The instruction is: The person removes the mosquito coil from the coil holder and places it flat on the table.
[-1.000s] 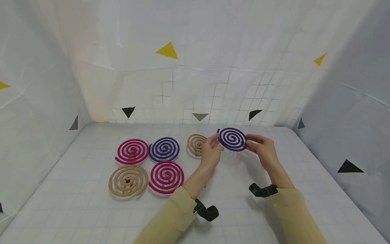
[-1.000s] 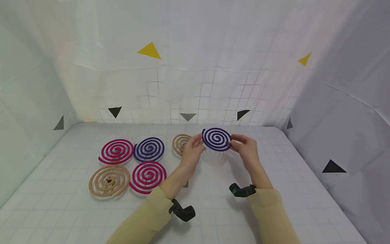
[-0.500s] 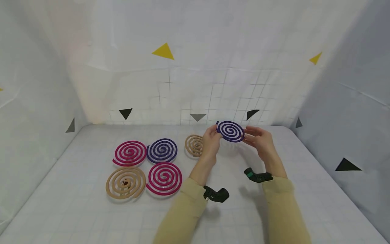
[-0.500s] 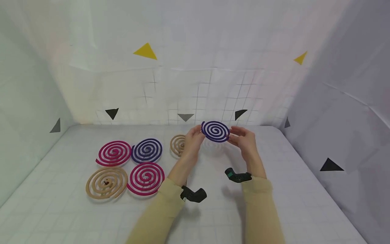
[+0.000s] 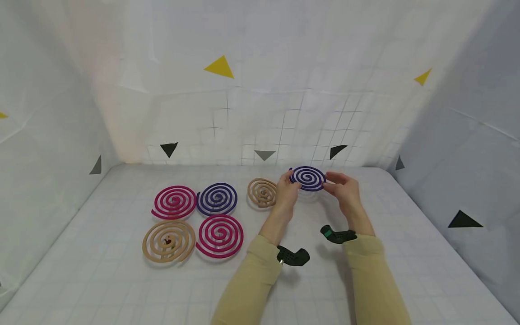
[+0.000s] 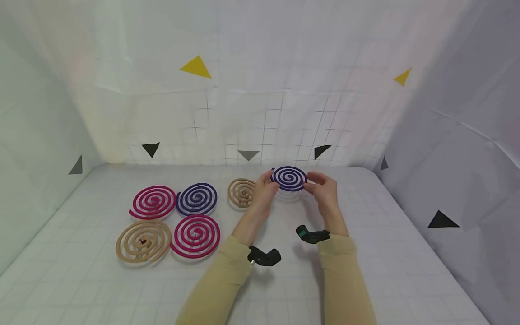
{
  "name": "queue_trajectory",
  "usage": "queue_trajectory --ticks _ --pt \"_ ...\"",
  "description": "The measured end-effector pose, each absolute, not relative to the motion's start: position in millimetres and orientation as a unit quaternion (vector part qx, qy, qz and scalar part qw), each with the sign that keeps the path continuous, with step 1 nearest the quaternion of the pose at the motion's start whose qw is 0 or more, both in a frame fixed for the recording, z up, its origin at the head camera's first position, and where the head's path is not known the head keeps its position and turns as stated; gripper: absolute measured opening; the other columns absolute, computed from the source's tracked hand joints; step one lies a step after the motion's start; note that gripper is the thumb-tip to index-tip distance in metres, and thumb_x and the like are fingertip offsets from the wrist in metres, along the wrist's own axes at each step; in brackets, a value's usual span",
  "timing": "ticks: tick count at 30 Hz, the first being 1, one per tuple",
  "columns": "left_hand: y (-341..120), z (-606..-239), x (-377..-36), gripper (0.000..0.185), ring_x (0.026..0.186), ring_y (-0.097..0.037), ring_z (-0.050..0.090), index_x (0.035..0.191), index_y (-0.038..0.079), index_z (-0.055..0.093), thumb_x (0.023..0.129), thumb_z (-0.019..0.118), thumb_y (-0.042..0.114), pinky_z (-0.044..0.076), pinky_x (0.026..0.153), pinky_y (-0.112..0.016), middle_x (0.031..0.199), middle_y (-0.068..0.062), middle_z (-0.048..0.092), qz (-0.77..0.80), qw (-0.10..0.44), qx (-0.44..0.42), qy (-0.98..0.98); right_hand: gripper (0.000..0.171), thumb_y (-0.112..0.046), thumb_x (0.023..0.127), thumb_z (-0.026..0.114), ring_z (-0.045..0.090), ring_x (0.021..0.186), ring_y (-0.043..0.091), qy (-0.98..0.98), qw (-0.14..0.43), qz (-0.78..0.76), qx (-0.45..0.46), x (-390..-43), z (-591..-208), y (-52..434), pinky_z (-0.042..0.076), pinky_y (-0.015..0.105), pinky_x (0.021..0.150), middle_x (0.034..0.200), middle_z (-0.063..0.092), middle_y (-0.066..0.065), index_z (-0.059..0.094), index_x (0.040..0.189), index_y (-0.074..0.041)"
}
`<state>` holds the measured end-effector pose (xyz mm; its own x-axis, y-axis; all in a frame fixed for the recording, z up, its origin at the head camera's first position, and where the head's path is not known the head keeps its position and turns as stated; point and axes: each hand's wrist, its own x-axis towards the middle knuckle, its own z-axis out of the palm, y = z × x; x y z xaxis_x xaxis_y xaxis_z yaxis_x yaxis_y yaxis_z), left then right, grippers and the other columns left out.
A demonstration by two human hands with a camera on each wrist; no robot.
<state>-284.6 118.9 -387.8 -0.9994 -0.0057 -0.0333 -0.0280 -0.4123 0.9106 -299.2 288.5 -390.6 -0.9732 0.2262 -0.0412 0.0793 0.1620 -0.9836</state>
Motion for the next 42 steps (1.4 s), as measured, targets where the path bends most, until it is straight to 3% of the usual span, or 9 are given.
queue_trajectory --ticks 6,17,23,28,34,42 --pt "124.2 -402.2 -287.1 0.065 0.137 -0.03 0.029 0.138 -0.007 0.034 0.074 0.044 -0.016 0.026 0.113 -0.038 0.147 -0.024 0.032 0.834 0.002 -0.012 0.551 0.052 0.005 0.084 0.061 0.055 0.114 0.02 -0.757 0.042 0.641 -0.122 -300.0 -401.8 289.8 0.051 0.018 0.084 0.138 0.049 0.015 0.048 0.135 -0.002" --pt "121.6 -410.0 -287.9 0.066 0.138 -0.031 0.026 0.141 -0.003 0.031 0.078 0.046 -0.014 0.025 0.113 -0.039 0.148 -0.025 0.028 0.821 0.021 -0.024 0.57 0.05 0.003 0.085 0.062 0.049 0.122 0.023 -0.758 0.039 0.631 -0.161 -305.2 -418.3 287.2 0.042 0.032 0.102 0.136 0.05 0.012 0.052 0.132 -0.005" --pt "120.7 -412.6 -287.8 0.065 0.138 -0.03 0.026 0.142 0.0 0.033 0.079 0.047 -0.01 0.026 0.113 -0.04 0.148 -0.022 0.031 0.805 0.026 -0.03 0.591 0.049 0.002 0.084 0.063 0.054 0.111 0.016 -0.739 0.028 0.646 -0.191 -305.7 -420.7 286.4 0.048 0.025 0.094 0.133 0.051 0.009 0.053 0.131 -0.007" --pt "122.8 -410.9 -283.1 0.062 0.133 -0.031 0.036 0.137 -0.004 0.04 0.076 0.048 -0.009 0.033 0.109 -0.039 0.141 -0.024 0.041 0.788 0.005 -0.051 0.613 0.05 0.004 0.084 0.063 0.057 0.106 0.015 -0.726 0.031 0.66 -0.192 -306.5 -422.2 288.5 0.052 0.022 0.086 0.133 0.051 0.012 0.052 0.132 -0.005" --pt "123.6 -404.5 -275.3 0.058 0.132 -0.029 0.037 0.135 0.0 0.046 0.077 0.049 -0.005 0.035 0.107 -0.04 0.141 -0.021 0.042 0.761 0.013 -0.09 0.642 0.049 0.004 0.084 0.061 0.054 0.112 0.019 -0.748 0.04 0.635 -0.191 -304.5 -419.2 286.6 0.048 0.027 0.094 0.132 0.052 0.013 0.052 0.132 -0.005" --pt "120.8 -405.7 -275.3 0.058 0.134 -0.031 0.034 0.137 0.001 0.042 0.08 0.05 -0.002 0.034 0.108 -0.041 0.143 -0.024 0.038 0.773 0.045 -0.078 0.628 0.057 0.01 0.083 0.056 0.051 0.121 0.026 -0.756 0.037 0.629 -0.175 -305.2 -414.7 278.9 0.046 0.032 0.098 0.136 0.048 0.017 0.044 0.137 -0.002"
